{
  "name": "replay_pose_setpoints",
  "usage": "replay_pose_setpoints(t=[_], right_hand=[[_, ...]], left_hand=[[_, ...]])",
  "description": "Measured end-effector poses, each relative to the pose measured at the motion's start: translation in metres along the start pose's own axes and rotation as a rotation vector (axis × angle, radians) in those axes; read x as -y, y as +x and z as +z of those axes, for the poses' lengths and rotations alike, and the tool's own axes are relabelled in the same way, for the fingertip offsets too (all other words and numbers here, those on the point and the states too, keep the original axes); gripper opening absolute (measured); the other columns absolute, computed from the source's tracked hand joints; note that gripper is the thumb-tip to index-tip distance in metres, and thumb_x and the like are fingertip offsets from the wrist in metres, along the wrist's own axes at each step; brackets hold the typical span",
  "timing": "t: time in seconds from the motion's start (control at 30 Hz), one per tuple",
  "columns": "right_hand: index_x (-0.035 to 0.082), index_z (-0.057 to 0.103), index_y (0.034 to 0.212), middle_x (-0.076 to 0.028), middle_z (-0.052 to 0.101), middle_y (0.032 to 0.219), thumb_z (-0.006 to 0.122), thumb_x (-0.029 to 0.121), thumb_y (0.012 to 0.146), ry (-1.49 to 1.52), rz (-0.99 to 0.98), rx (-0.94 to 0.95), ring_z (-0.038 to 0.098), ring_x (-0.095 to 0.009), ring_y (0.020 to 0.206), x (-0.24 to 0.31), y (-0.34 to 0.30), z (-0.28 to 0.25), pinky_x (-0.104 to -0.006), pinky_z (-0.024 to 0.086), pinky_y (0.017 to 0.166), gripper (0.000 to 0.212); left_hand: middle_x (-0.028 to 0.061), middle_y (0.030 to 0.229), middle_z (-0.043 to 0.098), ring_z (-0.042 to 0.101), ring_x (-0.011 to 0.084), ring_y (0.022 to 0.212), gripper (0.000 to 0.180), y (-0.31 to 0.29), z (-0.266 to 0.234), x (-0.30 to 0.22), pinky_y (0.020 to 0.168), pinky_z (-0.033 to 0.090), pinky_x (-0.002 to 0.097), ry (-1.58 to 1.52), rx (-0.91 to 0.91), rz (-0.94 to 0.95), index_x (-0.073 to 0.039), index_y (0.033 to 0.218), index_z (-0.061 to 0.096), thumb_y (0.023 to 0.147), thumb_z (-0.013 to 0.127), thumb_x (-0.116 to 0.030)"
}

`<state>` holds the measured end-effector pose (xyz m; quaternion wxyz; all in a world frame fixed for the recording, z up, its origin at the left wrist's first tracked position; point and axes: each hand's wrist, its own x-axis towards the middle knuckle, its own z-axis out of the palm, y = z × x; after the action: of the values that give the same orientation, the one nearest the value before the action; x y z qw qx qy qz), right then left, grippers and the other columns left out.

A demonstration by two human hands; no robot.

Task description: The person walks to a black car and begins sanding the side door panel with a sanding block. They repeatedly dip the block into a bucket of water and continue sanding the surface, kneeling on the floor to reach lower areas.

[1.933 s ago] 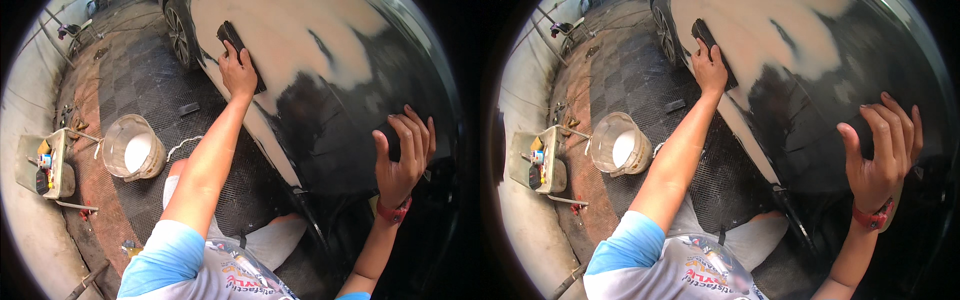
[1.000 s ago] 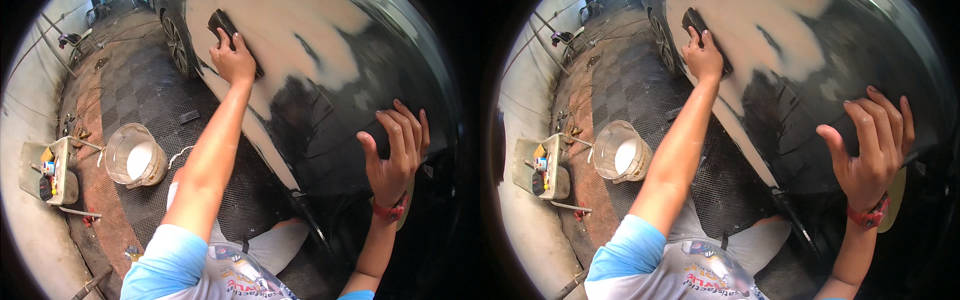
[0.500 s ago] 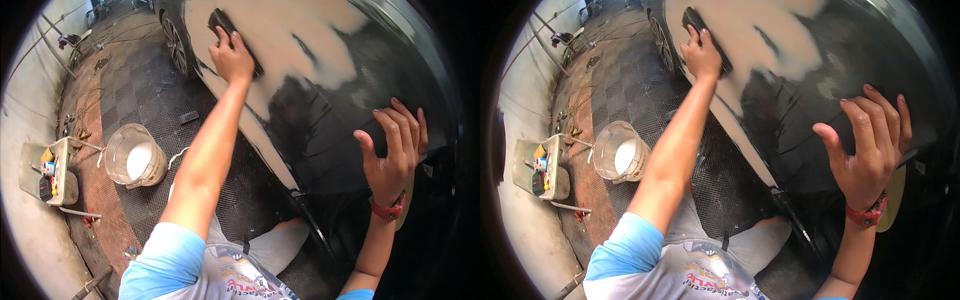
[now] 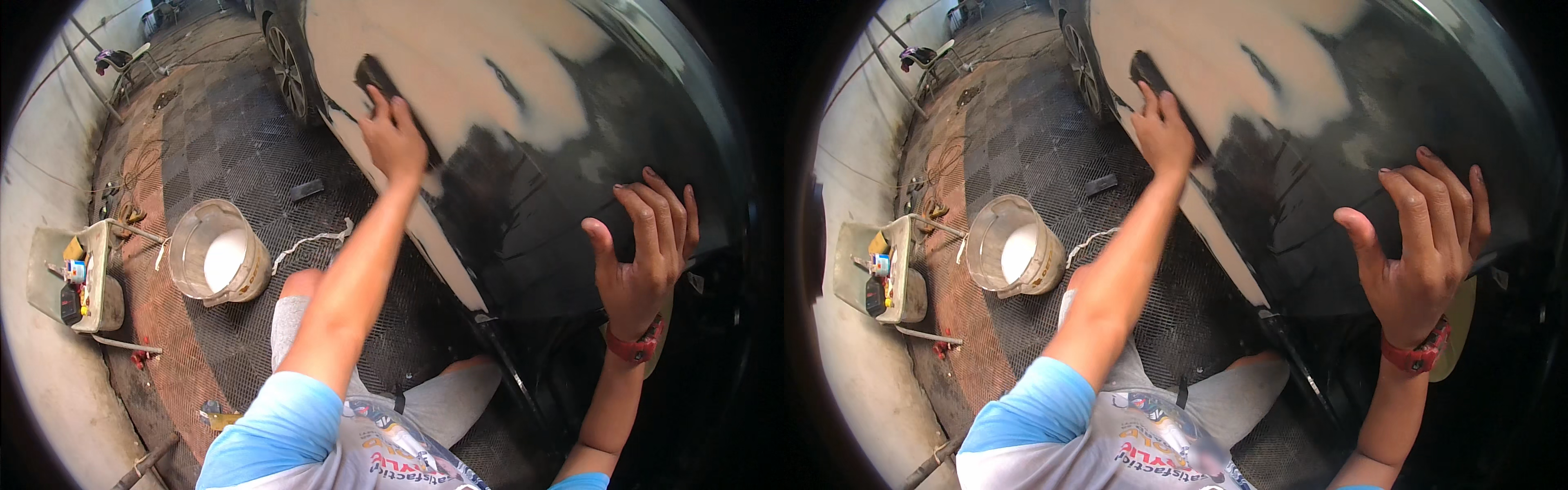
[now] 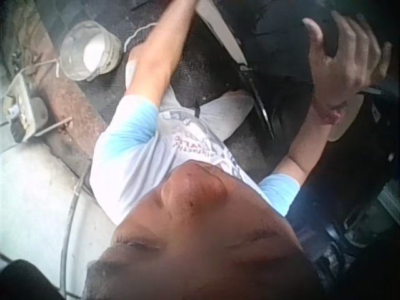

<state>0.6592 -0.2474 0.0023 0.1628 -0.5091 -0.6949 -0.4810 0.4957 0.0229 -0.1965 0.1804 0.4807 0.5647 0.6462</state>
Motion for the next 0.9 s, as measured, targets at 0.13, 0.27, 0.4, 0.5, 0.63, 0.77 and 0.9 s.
replay_pose_setpoints(t=[0.13,0.27,0.4,0.5,0.63,0.77,0.9], right_hand=[[0.013,0.077,0.107,-0.003,0.078,0.107,0.080,0.056,0.090,-0.027,-0.005,0.042,0.072,-0.025,0.122,0.001,-0.003,-0.002,-0.0505,0.038,0.124,0.047],[0.013,0.077,0.107,-0.002,0.078,0.108,0.079,0.057,0.091,-0.051,-0.010,0.059,0.071,-0.025,0.124,-0.004,-0.003,-0.004,-0.0507,0.038,0.125,0.047],[0.013,0.077,0.107,-0.003,0.078,0.108,0.078,0.058,0.091,-0.027,0.005,0.049,0.071,-0.025,0.124,-0.001,-0.001,0.000,-0.0510,0.038,0.125,0.048],[0.013,0.077,0.108,-0.003,0.078,0.108,0.078,0.059,0.092,-0.043,0.006,0.055,0.071,-0.026,0.124,-0.002,-0.002,-0.001,-0.0509,0.039,0.124,0.049],[0.013,0.076,0.110,-0.003,0.078,0.109,0.076,0.060,0.092,-0.061,-0.036,0.074,0.071,-0.027,0.125,-0.006,-0.005,-0.001,-0.0509,0.039,0.124,0.050],[0.012,0.076,0.111,-0.003,0.078,0.109,0.076,0.059,0.093,-0.054,-0.021,0.060,0.071,-0.027,0.126,-0.009,-0.007,-0.003,-0.0508,0.038,0.124,0.050],[0.012,0.076,0.112,-0.003,0.078,0.109,0.076,0.059,0.093,-0.044,-0.008,0.073,0.071,-0.027,0.126,-0.005,-0.003,-0.001,-0.0509,0.038,0.124,0.050]], left_hand=[[0.0304,0.129,0.058,0.058,0.0437,0.123,0.058,-0.118,-0.019,-0.034,0.107,0.046,0.0457,-0.099,-0.019,0.273,-0.005,0.162,0.050,0.111,0.058,-0.031],[0.0306,0.128,0.058,0.058,0.0439,0.123,0.059,-0.083,0.001,0.001,0.105,0.047,0.0465,-0.081,-0.039,0.154,-0.007,0.164,0.048,0.111,0.059,-0.031],[0.0259,0.133,0.060,0.061,0.0414,0.121,0.059,-0.009,0.010,0.060,0.104,0.048,0.0470,0.010,0.033,-0.216,-0.010,0.165,0.046,0.114,0.049,-0.041],[0.0258,0.137,0.057,0.059,0.0418,0.123,0.060,-0.049,0.007,0.036,0.106,0.048,0.0461,0.000,0.070,-0.194,-0.011,0.167,0.043,0.114,0.052,-0.038],[0.0286,0.129,0.056,0.058,0.0419,0.120,0.061,-0.149,-0.005,0.007,0.106,0.046,0.0458,-0.119,-0.007,0.129,-0.004,0.166,0.042,0.113,0.057,-0.028],[0.0271,0.130,0.056,0.060,0.0410,0.117,0.062,-0.083,0.015,0.055,0.103,0.047,0.0453,-0.024,0.009,-0.029,-0.004,0.166,0.043,0.113,0.056,-0.034],[0.0263,0.123,0.059,0.060,0.0410,0.114,0.062,-0.037,0.019,0.086,0.102,0.047,0.0452,-0.010,0.019,-0.204,-0.004,0.165,0.044,0.113,0.056,-0.036]])
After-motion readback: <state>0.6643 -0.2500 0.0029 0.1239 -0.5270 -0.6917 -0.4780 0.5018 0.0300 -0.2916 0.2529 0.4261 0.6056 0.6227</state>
